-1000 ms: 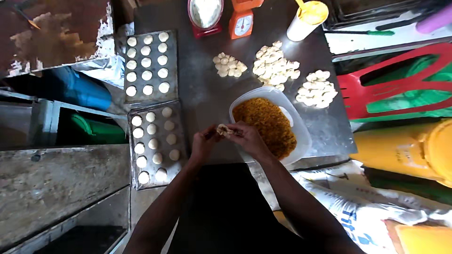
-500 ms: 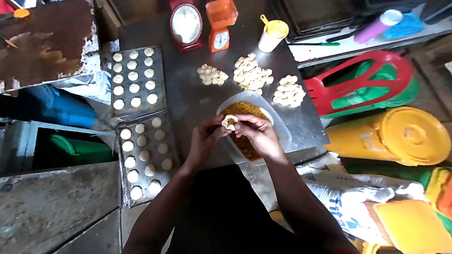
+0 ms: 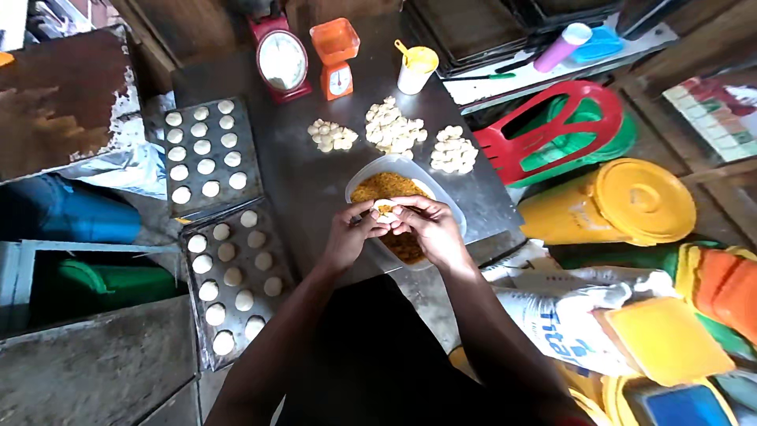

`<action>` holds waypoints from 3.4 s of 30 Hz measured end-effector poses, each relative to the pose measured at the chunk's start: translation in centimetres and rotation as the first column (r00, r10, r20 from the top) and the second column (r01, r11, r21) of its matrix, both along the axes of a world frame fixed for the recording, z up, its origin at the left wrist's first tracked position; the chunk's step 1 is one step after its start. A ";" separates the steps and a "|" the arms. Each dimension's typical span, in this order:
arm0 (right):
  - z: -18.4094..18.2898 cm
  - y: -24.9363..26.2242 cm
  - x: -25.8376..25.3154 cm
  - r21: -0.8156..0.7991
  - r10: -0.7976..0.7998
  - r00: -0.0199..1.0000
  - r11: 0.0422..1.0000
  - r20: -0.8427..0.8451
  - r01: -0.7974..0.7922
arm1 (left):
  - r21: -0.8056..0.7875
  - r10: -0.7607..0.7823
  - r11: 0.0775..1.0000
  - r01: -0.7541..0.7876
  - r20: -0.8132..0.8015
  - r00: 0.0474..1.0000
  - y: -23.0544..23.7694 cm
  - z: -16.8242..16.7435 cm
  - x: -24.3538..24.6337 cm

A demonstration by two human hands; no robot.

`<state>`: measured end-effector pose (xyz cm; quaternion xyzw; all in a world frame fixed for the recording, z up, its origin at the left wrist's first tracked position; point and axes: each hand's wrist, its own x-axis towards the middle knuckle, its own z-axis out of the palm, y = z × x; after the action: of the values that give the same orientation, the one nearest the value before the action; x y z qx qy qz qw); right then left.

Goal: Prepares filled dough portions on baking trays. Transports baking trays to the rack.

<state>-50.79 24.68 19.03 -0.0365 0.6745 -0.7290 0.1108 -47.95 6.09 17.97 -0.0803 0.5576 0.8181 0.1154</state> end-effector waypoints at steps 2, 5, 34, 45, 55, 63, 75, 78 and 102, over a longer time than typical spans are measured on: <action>0.1 0.2 0.1 0.018 -0.024 1.000 1.000 0.007 0.024 | 0.020 -0.001 1.000 0.001 -0.001 1.000 0.4 -0.5 -0.1; 0.0 0.9 0.2 0.180 -0.025 0.995 0.983 -0.099 0.042 | 0.077 -0.033 0.997 0.032 0.013 0.999 0.7 -0.8 -0.2; 0.0 2.7 -0.4 0.733 0.386 0.728 0.640 -0.566 0.230 | -0.005 -0.013 1.000 0.013 0.031 0.999 1.2 -1.2 -0.5; -0.3 2.6 -0.3 0.733 0.397 0.705 0.630 -0.588 0.256 | -0.010 0.001 1.000 -0.001 0.047 0.999 1.2 -1.2 -0.4; -0.7 3.0 -0.2 0.703 0.336 0.741 0.665 -0.582 0.250 | -0.022 -0.001 1.000 0.002 0.067 0.998 1.3 -1.6 -0.7; -1.2 6.8 1.4 0.725 0.250 0.856 0.663 -0.452 0.189 | 0.040 0.040 0.998 -0.045 0.128 0.991 0.8 -3.5 -0.9; -5.5 12.8 10.3 0.716 0.477 0.851 0.514 0.219 -0.472 | 0.096 0.036 0.994 -0.052 0.158 0.987 -0.3 -4.0 -1.0; -2.8 7.9 5.6 0.529 0.125 0.981 0.848 -0.147 -0.029 | 0.120 -0.044 0.992 0.032 0.095 0.995 0.4 -4.0 -0.6; -9.5 -7.6 -0.4 0.515 0.408 0.905 0.804 -0.117 -0.296 | -0.541 0.291 0.818 -0.198 0.093 0.952 -3.9 -6.9 5.6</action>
<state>-51.14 17.06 9.57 -0.2139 0.8248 -0.4936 0.1742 -42.30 2.23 11.09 -0.2497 0.7326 0.6325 0.0301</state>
